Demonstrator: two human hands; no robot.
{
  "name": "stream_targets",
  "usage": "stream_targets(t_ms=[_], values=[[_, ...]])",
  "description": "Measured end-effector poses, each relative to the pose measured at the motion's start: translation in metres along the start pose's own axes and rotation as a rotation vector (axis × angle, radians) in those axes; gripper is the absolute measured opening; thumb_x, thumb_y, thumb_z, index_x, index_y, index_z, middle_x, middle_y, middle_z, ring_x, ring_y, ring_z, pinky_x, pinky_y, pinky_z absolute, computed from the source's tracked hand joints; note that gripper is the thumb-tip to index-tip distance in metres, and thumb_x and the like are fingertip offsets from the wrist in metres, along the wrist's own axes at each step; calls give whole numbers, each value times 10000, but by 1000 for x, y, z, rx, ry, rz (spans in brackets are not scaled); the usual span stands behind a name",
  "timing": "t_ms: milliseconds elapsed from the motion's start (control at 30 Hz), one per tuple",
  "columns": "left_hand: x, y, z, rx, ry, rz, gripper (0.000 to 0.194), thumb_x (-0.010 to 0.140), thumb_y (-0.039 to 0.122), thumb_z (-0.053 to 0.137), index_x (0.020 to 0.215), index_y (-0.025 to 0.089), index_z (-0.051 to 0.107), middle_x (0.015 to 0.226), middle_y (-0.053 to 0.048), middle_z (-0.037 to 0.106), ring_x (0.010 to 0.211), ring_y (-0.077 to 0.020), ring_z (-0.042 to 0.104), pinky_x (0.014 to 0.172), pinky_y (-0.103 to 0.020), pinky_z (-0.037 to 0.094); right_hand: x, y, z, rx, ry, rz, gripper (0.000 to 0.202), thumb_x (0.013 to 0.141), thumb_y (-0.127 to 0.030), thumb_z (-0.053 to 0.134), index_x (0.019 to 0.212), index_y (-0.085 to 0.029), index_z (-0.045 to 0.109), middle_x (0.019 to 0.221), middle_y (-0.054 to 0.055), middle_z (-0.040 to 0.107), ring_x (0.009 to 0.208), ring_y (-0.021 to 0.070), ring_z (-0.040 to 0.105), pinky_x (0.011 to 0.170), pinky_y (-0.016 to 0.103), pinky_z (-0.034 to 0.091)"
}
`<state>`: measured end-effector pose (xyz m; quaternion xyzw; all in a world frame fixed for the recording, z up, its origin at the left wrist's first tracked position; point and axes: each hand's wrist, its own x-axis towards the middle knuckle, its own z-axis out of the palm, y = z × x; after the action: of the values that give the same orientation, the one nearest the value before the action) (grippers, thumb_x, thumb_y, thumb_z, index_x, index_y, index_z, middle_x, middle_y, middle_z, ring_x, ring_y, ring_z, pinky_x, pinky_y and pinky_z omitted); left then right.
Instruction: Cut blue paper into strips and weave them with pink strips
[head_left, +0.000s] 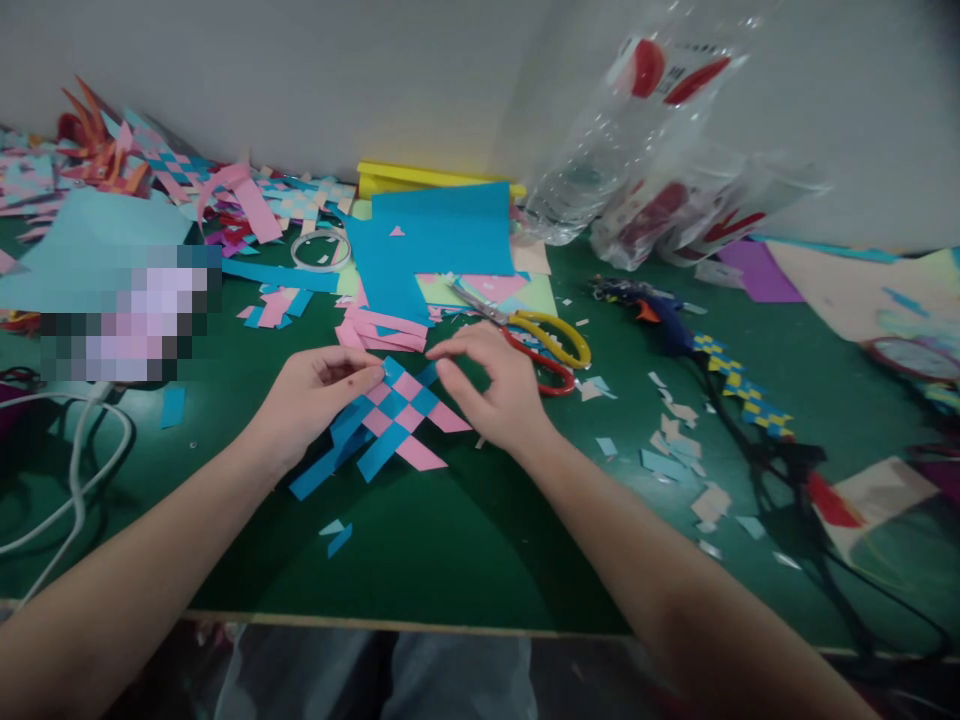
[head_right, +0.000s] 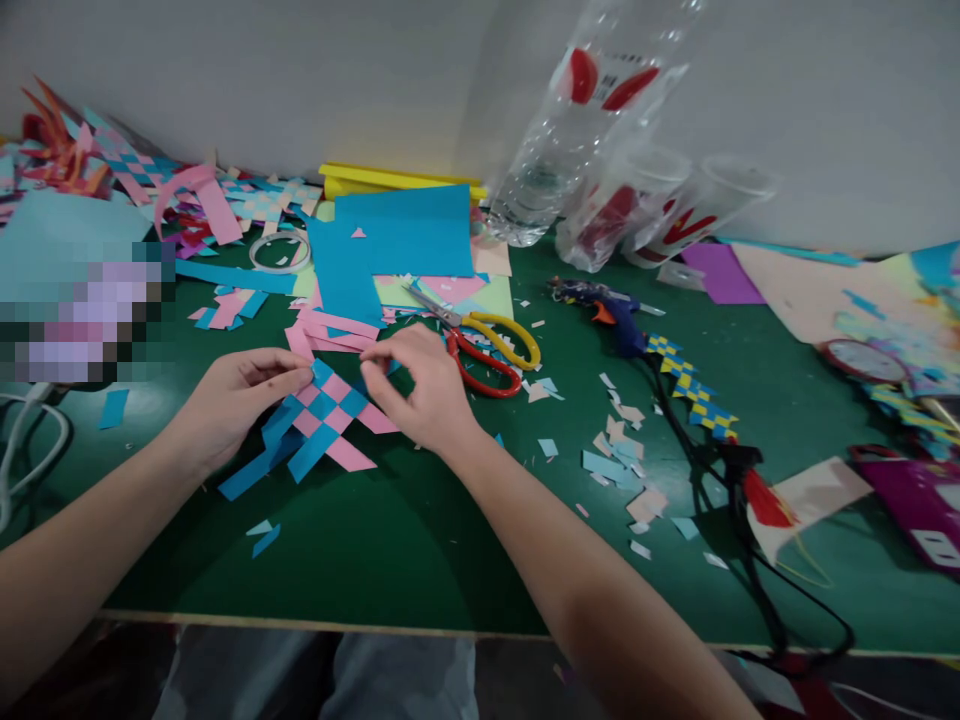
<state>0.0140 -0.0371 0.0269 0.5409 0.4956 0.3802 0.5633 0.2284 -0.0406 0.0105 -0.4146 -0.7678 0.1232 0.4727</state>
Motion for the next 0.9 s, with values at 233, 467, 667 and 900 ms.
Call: stream_targets(t_ms=[233, 467, 667, 900], values=[[-2, 2, 0, 98, -89, 71, 212, 761, 363, 771, 856, 175, 751, 852, -35, 750, 767, -166, 684, 706, -251, 540, -2, -13, 6, 247, -181, 175, 166, 879, -294, 618, 747, -219, 686, 744, 8, 727, 726, 150, 642, 710, 311, 509], [-2, 1, 0, 265, -67, 198, 182, 816, 336, 705, 875, 168, 742, 853, -40, 752, 769, -175, 697, 707, -265, 550, -3, -14, 9, 315, -166, 290, 145, 820, -268, 646, 689, -217, 679, 689, 0, 708, 645, 135, 616, 629, 291, 498], [-4, 1, 3, 571, 132, 520, 200, 896, 209, 565, 1020, 188, 721, 946, -44, 726, 861, -173, 670, 765, -282, 528, -3, -4, 12, 257, -95, 265, 147, 802, -258, 643, 666, -204, 656, 645, -7, 657, 558, 103, 536, 542, 266, 442], [6, 22, -7, 883, 152, 602, 228, 902, 207, 520, 988, 202, 731, 833, -34, 693, 768, -186, 615, 715, -303, 473, -2, 1, 13, 207, -129, 179, 169, 838, -255, 611, 680, -208, 648, 635, 1, 640, 566, 106, 546, 538, 262, 452]])
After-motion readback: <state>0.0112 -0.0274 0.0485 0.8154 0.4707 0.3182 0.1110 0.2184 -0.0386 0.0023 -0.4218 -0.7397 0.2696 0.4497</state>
